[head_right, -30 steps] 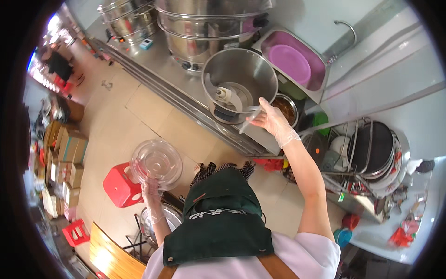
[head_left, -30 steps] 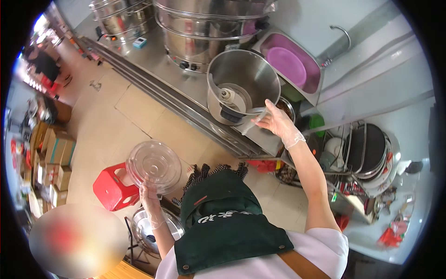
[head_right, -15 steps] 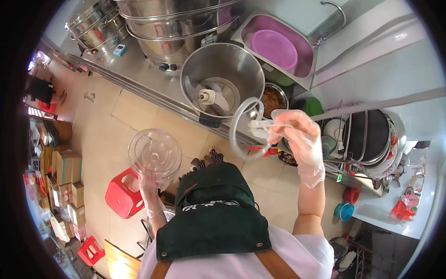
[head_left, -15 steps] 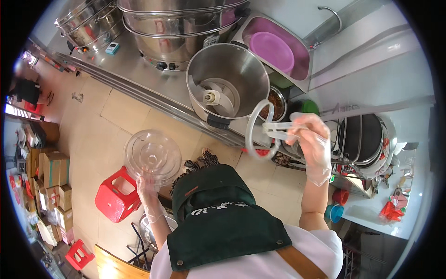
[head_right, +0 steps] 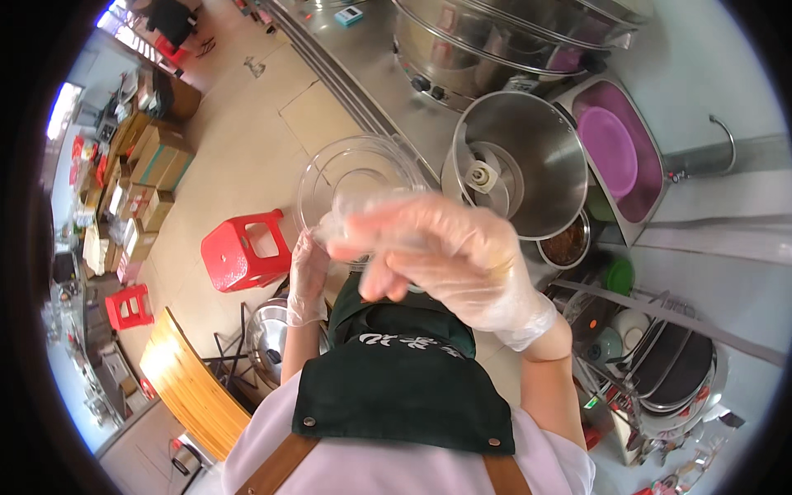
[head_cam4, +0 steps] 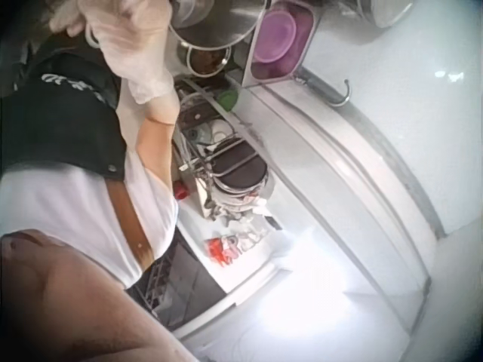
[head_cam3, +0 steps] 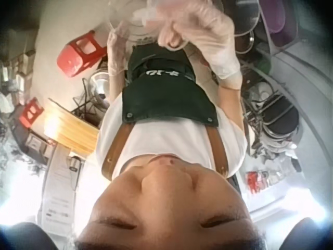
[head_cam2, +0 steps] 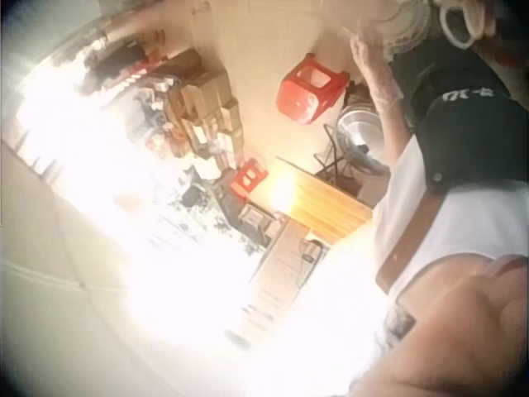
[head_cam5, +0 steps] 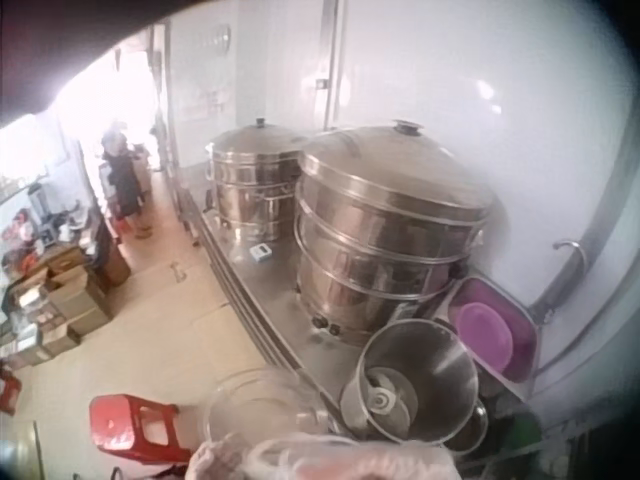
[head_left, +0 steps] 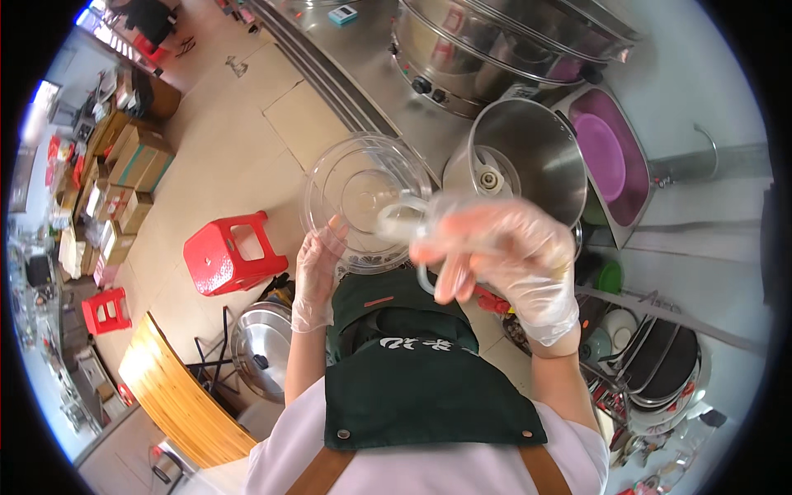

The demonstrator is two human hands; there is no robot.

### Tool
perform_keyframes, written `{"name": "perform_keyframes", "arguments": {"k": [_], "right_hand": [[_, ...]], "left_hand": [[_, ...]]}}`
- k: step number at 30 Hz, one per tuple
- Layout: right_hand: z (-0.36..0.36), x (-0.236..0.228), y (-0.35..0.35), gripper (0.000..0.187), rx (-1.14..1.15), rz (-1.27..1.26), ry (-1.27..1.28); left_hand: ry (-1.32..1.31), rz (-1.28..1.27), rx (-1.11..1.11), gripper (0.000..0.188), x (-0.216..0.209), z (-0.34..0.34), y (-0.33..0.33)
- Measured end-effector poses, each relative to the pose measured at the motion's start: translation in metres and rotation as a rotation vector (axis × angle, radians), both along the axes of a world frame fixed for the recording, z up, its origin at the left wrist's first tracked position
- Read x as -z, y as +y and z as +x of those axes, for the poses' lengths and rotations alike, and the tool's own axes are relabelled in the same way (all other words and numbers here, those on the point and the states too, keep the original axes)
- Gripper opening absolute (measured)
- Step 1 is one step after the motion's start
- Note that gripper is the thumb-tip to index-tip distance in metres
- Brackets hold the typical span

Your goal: The recorder assembles the lid and mixing components of a commercial food processor.

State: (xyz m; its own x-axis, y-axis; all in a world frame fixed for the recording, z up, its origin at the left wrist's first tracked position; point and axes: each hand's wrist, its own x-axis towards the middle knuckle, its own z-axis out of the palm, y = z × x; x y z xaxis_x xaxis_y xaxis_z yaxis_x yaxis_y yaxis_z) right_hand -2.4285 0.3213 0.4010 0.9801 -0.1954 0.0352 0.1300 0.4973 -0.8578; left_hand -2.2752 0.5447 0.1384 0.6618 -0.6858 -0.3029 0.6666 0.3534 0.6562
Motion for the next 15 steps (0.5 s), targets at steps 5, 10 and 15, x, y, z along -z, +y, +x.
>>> {"name": "perform_keyframes", "arguments": {"k": [5,10,15], "right_hand": [[0.052,-0.008,0.012,0.038,0.409,-0.370,-0.412],[0.084,0.017,-0.017,0.034,0.400,-0.323,0.139],[0.097,0.102,-0.055,0.031,0.437,-0.321,0.380]], "left_hand": [[0.060,-0.127,-0.066,0.038,0.023,-0.008,0.007],[0.102,-0.104,-0.148,0.035,0.023,-0.012,0.013],[0.079,-0.119,-0.170,0.031,0.009,-0.007,0.016]]}}
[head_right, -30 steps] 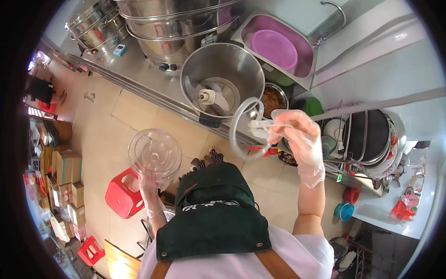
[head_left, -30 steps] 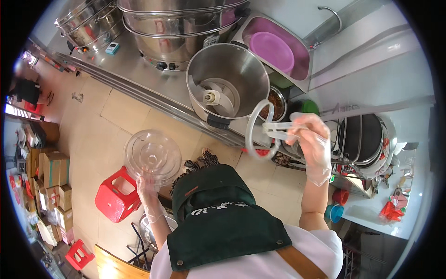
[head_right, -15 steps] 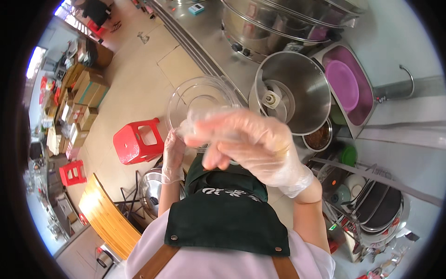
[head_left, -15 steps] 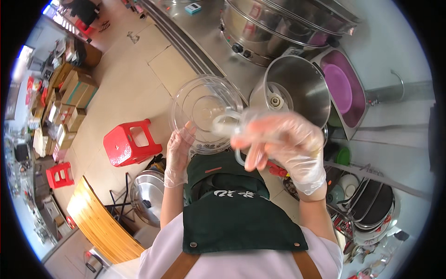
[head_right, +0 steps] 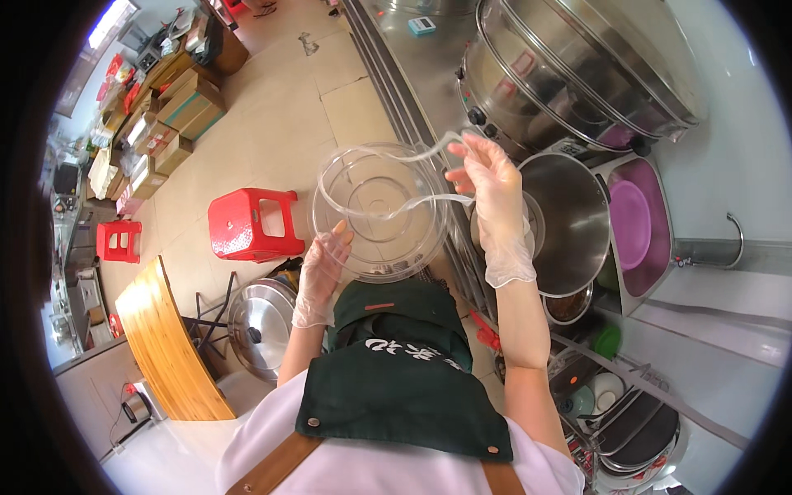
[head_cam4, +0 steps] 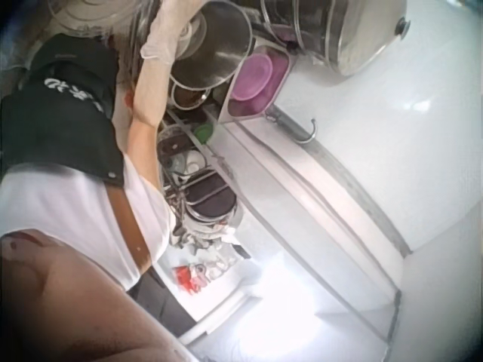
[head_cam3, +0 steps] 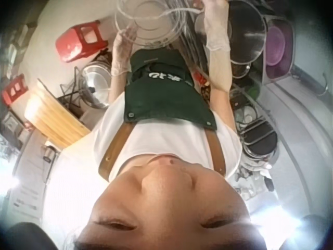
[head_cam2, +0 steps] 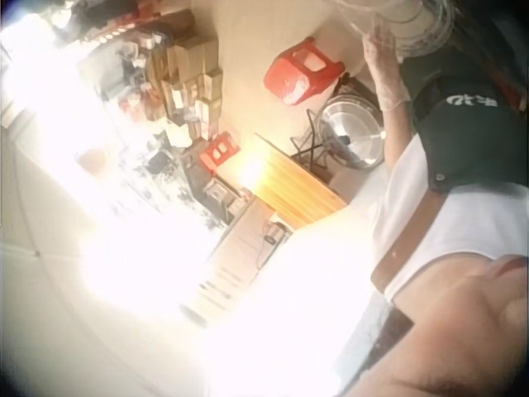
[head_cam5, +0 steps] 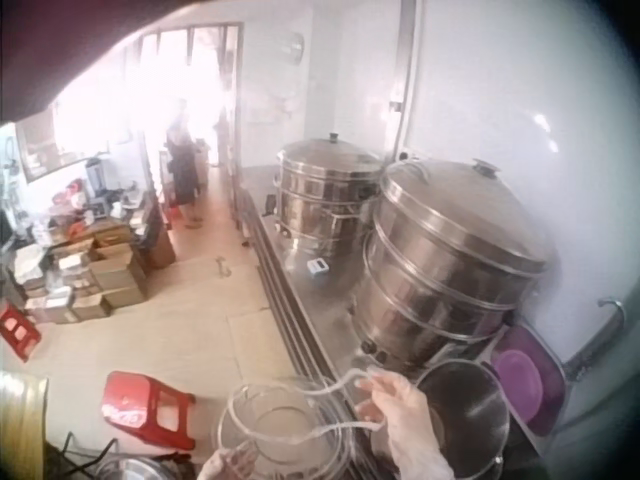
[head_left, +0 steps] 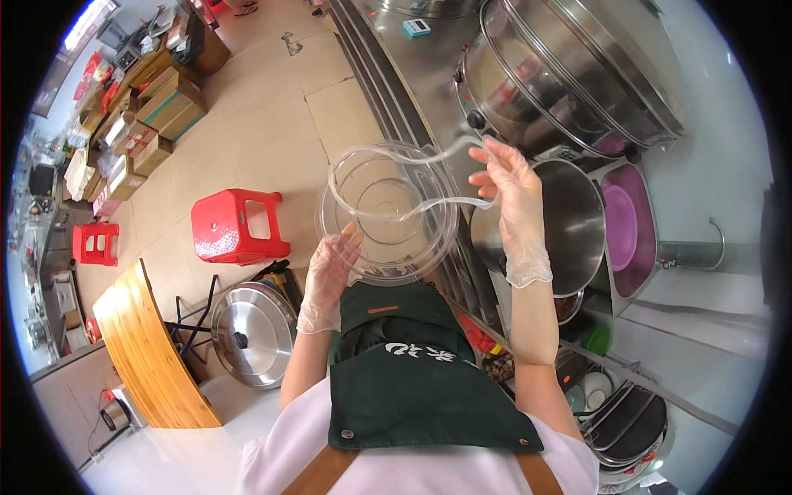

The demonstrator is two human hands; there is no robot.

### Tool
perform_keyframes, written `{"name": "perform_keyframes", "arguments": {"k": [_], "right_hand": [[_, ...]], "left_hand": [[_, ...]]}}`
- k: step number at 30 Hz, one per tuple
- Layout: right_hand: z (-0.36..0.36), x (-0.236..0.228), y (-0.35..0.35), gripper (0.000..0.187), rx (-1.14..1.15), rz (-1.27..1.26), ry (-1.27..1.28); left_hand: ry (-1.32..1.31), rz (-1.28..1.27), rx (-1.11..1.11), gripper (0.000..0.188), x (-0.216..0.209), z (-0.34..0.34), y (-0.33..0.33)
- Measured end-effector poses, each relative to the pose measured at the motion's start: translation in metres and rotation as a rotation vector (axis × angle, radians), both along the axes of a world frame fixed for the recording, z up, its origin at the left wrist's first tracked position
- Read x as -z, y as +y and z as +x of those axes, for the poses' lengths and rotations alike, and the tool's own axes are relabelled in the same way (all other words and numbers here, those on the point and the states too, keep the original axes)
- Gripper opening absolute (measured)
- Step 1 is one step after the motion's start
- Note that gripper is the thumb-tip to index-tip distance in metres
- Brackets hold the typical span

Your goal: The recorder assembles the lid and mixing components of a commercial food processor.

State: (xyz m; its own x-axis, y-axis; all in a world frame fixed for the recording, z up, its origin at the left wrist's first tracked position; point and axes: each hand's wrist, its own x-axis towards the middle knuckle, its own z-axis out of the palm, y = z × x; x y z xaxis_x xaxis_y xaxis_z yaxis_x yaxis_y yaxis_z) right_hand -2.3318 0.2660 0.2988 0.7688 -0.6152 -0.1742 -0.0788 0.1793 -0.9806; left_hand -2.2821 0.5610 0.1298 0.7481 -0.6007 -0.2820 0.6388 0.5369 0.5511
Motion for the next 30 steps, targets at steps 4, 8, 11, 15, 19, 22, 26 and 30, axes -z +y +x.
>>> {"name": "perform_keyframes", "arguments": {"k": [4,8,11,15,19,22,26,30], "right_hand": [[-0.002,0.010,-0.003,0.034,-0.001,-0.018,0.083],[-0.003,0.014,-0.006,0.038,0.018,-0.070,0.107],[-0.008,0.016,-0.010,0.041,0.038,-0.106,0.109],[-0.012,0.006,-0.014,0.042,0.039,-0.148,0.024],[-0.010,0.006,-0.015,0.041,0.030,-0.174,0.008],[-0.007,0.017,-0.013,0.043,-0.037,-0.160,0.025],[-0.006,0.017,-0.004,0.044,-0.069,-0.146,0.029],[-0.007,-0.002,0.004,0.046,-0.093,-0.173,-0.041]], "left_hand": [[-0.006,-0.041,-0.028,0.032,-0.002,0.006,-0.004],[0.024,-0.046,-0.040,0.034,-0.006,0.010,-0.010],[-0.001,-0.052,-0.036,0.035,-0.005,0.012,-0.011],[-0.026,-0.033,-0.018,0.035,0.000,0.013,-0.010],[-0.042,-0.030,-0.023,0.035,-0.001,0.009,-0.011],[-0.041,-0.014,-0.045,0.036,-0.005,0.004,-0.011],[-0.033,-0.023,-0.042,0.034,-0.014,0.003,-0.012],[-0.054,0.065,-0.042,0.031,-0.020,0.006,-0.008]]}}
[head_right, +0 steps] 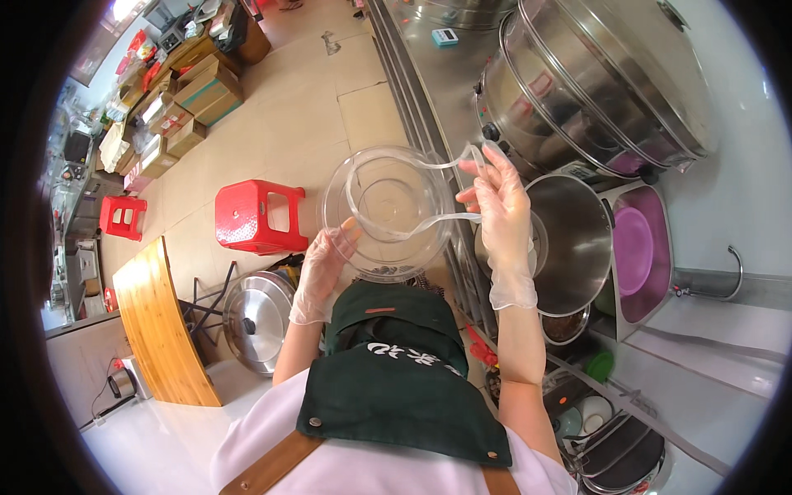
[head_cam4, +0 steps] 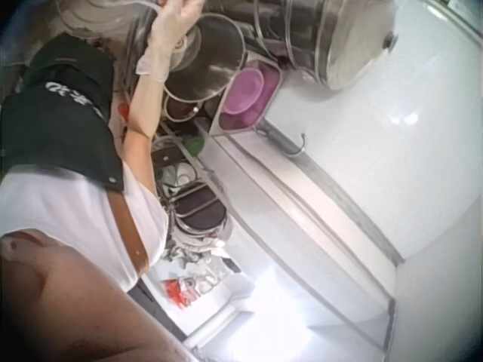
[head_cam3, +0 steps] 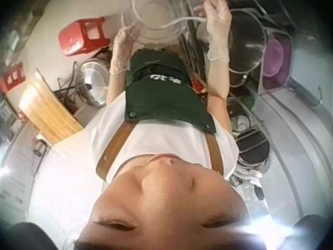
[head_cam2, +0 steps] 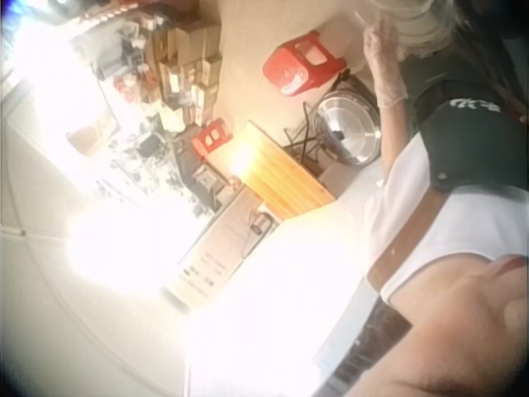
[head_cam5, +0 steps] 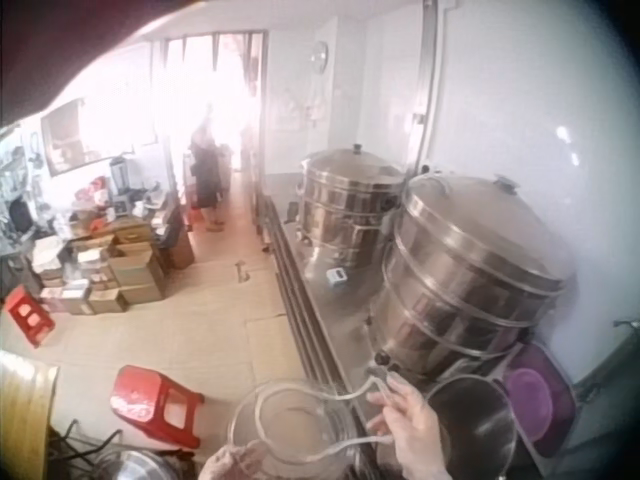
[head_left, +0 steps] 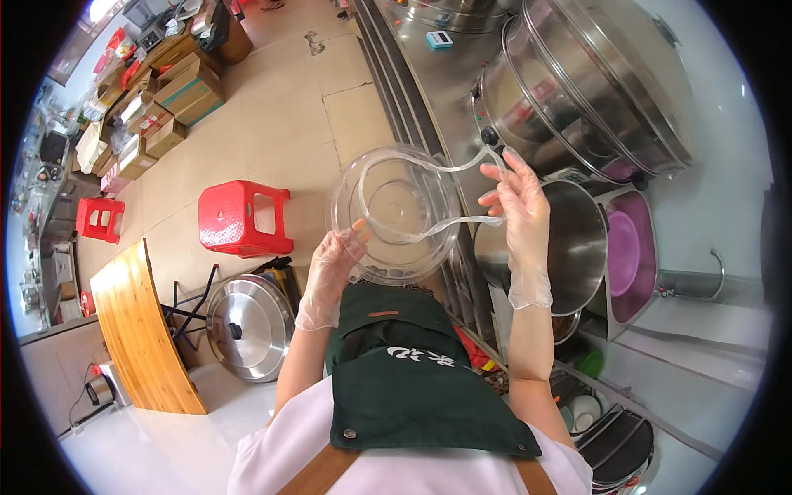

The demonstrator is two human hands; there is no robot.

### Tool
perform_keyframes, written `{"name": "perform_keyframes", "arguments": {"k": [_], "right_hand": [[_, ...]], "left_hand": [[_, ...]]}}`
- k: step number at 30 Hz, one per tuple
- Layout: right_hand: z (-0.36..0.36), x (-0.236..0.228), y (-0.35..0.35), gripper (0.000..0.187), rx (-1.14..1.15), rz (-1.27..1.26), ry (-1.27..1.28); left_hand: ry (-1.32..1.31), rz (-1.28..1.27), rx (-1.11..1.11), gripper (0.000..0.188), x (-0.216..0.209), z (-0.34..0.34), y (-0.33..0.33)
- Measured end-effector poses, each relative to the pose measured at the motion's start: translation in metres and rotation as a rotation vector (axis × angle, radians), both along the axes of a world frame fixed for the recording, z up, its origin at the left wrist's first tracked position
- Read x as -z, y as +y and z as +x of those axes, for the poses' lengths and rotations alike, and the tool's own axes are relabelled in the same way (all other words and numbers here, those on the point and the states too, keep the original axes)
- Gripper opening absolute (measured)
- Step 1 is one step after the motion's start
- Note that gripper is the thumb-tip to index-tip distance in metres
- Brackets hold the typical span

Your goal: The recorder assembles the lid and mixing components of a commercial food processor.

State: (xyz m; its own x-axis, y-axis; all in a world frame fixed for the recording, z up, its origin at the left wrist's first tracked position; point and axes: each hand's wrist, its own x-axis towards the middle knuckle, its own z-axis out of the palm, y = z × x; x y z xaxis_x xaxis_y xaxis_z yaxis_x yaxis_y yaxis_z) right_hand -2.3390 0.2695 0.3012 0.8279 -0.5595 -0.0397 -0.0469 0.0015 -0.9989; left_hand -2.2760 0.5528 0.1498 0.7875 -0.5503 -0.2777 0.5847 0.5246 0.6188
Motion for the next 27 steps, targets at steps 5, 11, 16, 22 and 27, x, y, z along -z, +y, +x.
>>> {"name": "perform_keyframes", "arguments": {"k": [5,11,16,22,27], "right_hand": [[-0.002,-0.047,0.026,0.041,-0.052,-0.182,-0.212],[0.027,0.001,0.058,0.034,-0.412,-1.086,-0.307],[0.018,0.067,0.067,0.023,-0.538,-1.441,-0.089],[-0.009,0.089,0.082,0.013,-0.565,-1.124,-0.229],[-0.044,0.034,0.048,0.029,-0.354,-0.972,-0.193]], "left_hand": [[-0.019,0.366,0.040,0.025,-0.001,0.003,-0.009],[-0.537,0.913,0.273,0.014,-0.028,-0.005,-0.018],[-1.349,1.168,0.244,0.026,-0.062,-0.024,-0.019],[-1.349,1.131,0.527,0.024,-0.064,-0.004,-0.016],[-1.136,0.925,0.536,0.020,-0.061,-0.008,-0.023]]}}
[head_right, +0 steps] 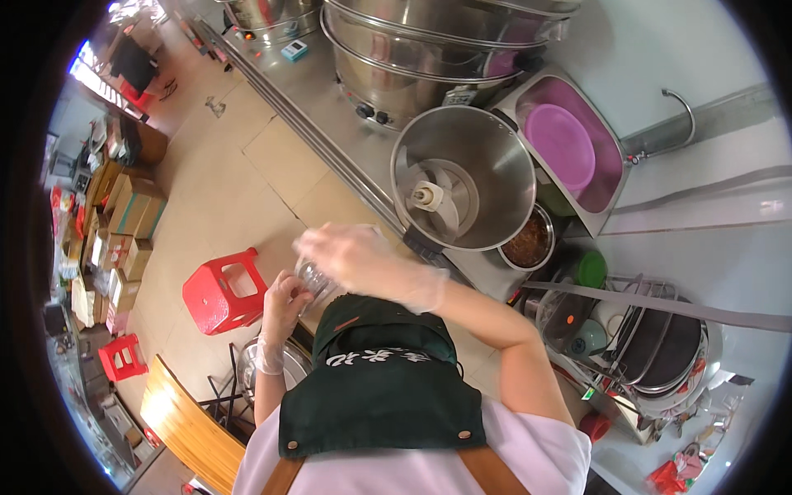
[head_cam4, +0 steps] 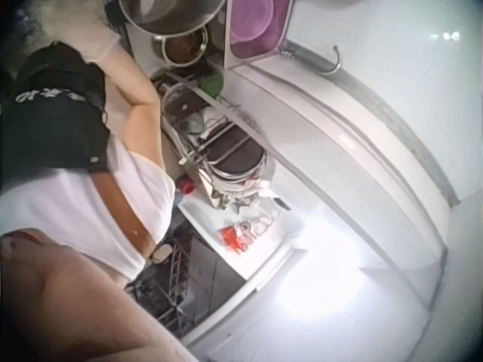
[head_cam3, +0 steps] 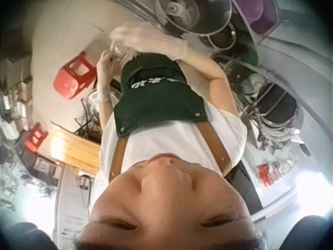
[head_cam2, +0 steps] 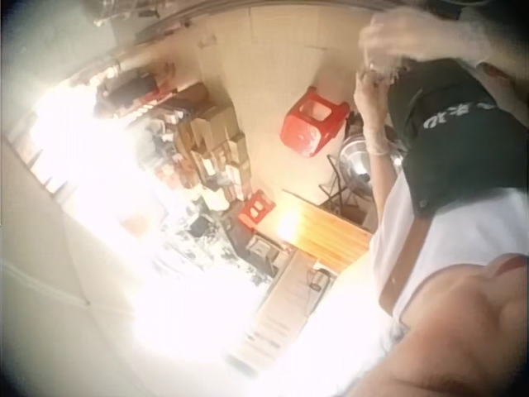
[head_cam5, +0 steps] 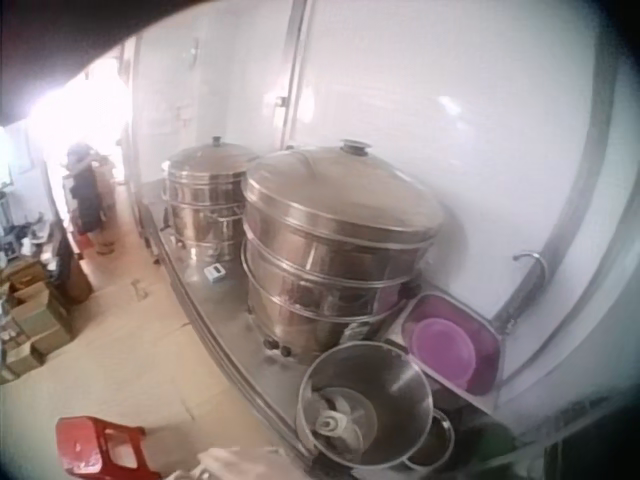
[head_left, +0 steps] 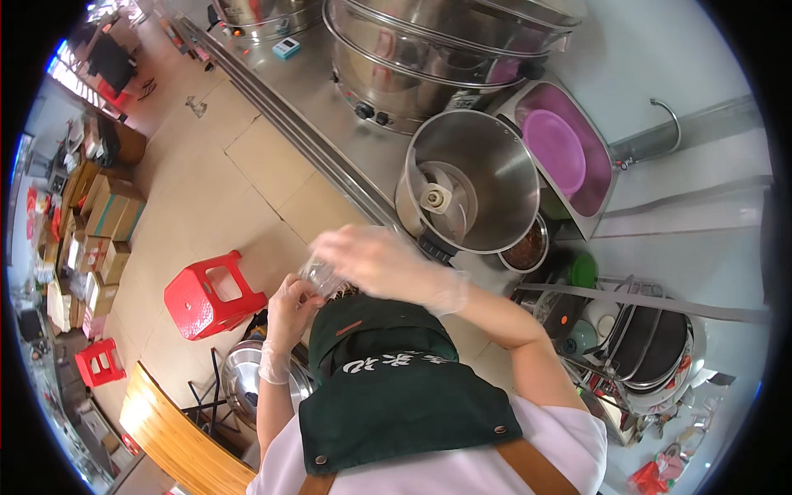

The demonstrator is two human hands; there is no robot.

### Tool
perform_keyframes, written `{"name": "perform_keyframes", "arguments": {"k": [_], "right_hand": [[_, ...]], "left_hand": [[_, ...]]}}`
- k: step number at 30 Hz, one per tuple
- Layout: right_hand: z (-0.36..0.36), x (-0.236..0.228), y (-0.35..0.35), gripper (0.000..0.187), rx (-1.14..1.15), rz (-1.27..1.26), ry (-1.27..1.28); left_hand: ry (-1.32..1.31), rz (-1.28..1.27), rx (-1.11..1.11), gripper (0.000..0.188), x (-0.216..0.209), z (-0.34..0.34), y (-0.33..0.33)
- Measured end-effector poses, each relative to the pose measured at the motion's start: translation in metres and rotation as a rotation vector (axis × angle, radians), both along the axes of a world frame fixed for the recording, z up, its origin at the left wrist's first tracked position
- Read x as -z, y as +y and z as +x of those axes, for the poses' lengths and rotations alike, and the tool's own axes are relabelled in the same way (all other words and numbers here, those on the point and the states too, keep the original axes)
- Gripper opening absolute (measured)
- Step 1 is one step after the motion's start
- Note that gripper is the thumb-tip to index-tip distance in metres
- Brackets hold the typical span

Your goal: The recorder assembles the lid and mixing components of a commercial food processor.

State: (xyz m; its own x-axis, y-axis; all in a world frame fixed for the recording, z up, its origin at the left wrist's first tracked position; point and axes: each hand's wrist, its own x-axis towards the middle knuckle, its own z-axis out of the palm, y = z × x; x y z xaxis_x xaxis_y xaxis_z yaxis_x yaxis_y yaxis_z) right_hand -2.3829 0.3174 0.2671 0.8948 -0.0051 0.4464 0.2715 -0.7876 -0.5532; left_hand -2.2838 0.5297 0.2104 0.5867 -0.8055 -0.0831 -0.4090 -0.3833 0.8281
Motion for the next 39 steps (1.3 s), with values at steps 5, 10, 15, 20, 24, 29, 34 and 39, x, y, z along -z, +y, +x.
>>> {"name": "perform_keyframes", "arguments": {"k": [5,10,15,20,24,29,34,39], "right_hand": [[-0.064,-0.019,-0.117,0.043,0.462,-0.235,0.226],[-0.065,0.014,-0.124,0.037,0.358,-0.360,0.473],[-0.060,0.030,-0.144,0.025,0.370,-0.400,0.543],[-0.088,0.023,-0.190,0.014,0.605,0.044,0.288],[-0.081,0.017,-0.179,0.034,0.398,0.096,0.442],[-0.044,0.030,-0.154,0.032,0.335,-0.118,0.435],[-0.057,0.032,-0.186,0.017,0.446,-0.113,0.429],[-0.107,0.030,-0.216,0.015,0.560,0.408,0.563]], "left_hand": [[0.091,-0.026,-0.024,0.019,0.020,-0.005,0.008],[0.050,0.065,-0.048,0.019,0.021,-0.010,0.009],[0.029,0.073,-0.151,0.018,0.019,-0.008,0.019],[0.022,0.063,-0.233,0.019,0.031,-0.010,0.035],[0.125,0.071,-0.274,0.009,0.041,-0.013,0.041],[0.142,0.074,-0.272,0.007,0.043,-0.017,0.038],[0.207,0.055,-0.368,0.010,0.044,-0.024,0.048],[0.205,0.051,-0.405,0.009,0.050,-0.029,0.057]]}}
